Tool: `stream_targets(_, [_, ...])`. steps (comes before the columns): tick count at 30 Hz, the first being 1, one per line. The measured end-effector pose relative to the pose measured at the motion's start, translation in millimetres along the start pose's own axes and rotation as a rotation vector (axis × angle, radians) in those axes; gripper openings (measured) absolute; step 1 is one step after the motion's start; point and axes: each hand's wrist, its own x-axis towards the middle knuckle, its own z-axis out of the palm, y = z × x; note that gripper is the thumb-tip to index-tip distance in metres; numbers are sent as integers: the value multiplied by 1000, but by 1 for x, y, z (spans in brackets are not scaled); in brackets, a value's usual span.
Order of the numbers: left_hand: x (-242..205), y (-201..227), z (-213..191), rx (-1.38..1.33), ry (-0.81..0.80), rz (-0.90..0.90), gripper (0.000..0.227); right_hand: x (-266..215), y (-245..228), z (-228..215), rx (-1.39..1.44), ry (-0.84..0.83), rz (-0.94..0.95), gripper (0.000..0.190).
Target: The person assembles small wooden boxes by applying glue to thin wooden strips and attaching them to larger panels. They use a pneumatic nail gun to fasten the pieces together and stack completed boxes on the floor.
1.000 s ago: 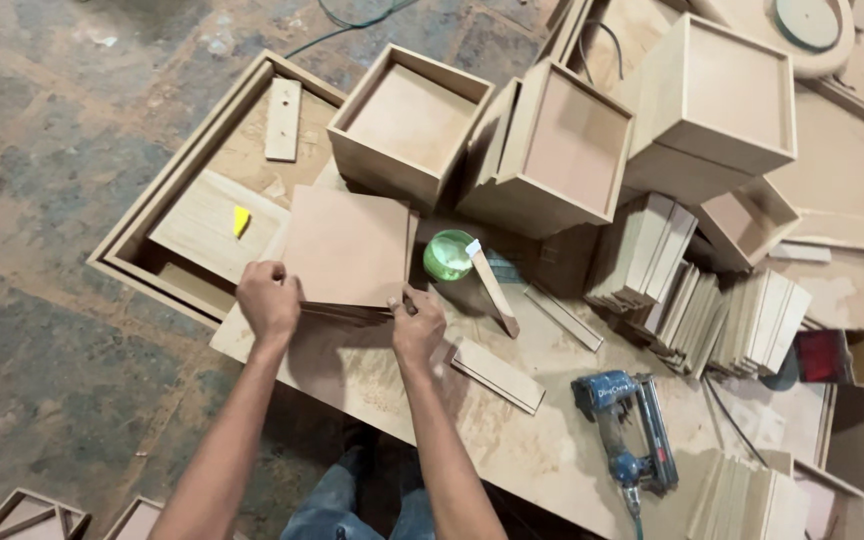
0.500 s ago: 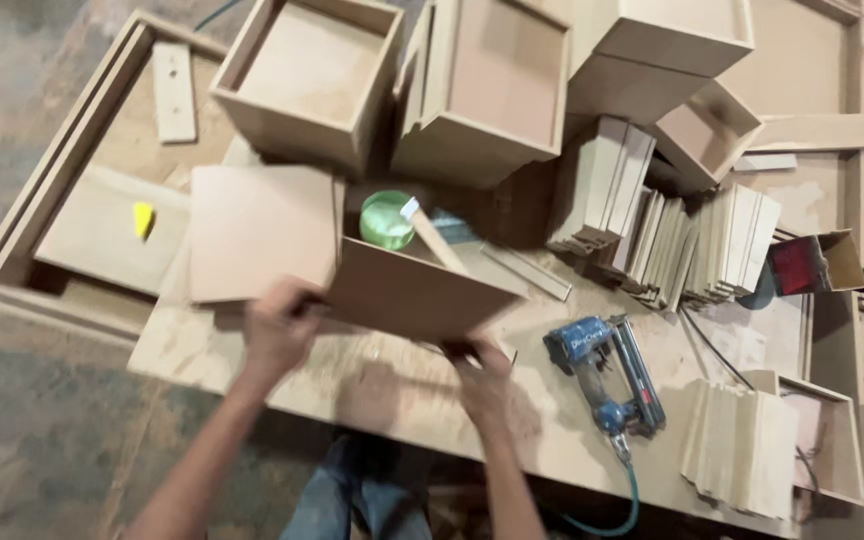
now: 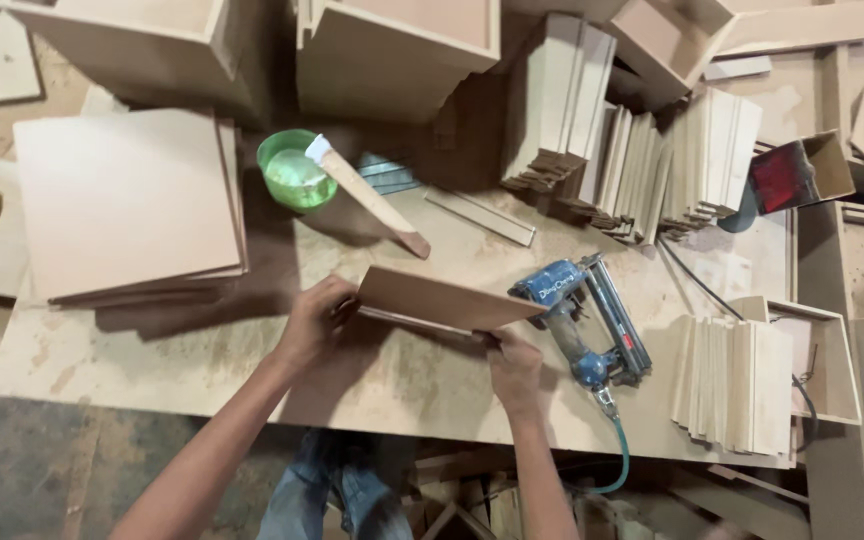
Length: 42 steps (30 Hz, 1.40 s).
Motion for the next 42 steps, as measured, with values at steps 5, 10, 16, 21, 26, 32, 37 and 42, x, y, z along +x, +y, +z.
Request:
stream_targets(5, [-5,1,-1,409,0,242,28,-9,-3,0,16,-13,35,20])
stream_targets(10, [-1,15,-1,542,-10,360,37,-7,-1,-3,-234,-23,-91,29])
stream_targets(16, [3,22,-3,589,-32,381,36,-7,2,0,-50,-27,-124,21])
stream_targets(21, [6,28,-7,617,-70,343,36,-5,-2,0,11,-22,-120,16])
stream_targets(26, [7,33,-10,631,-131,335,47,-7,-11,-5,-57,-31,-167,14])
stream_targets(32, [14,38,-10,657,-128,370,21,-3,-18,-5,-72,-50,-131,12])
stream_targets(37, [15,35,-14,670,-160,412,15,-7,-23,-1,-51,-3,-192,12])
stream_targets(42, [22,30,-18,773,-194,551,15,-14,-9,2,-106,30,-212,14])
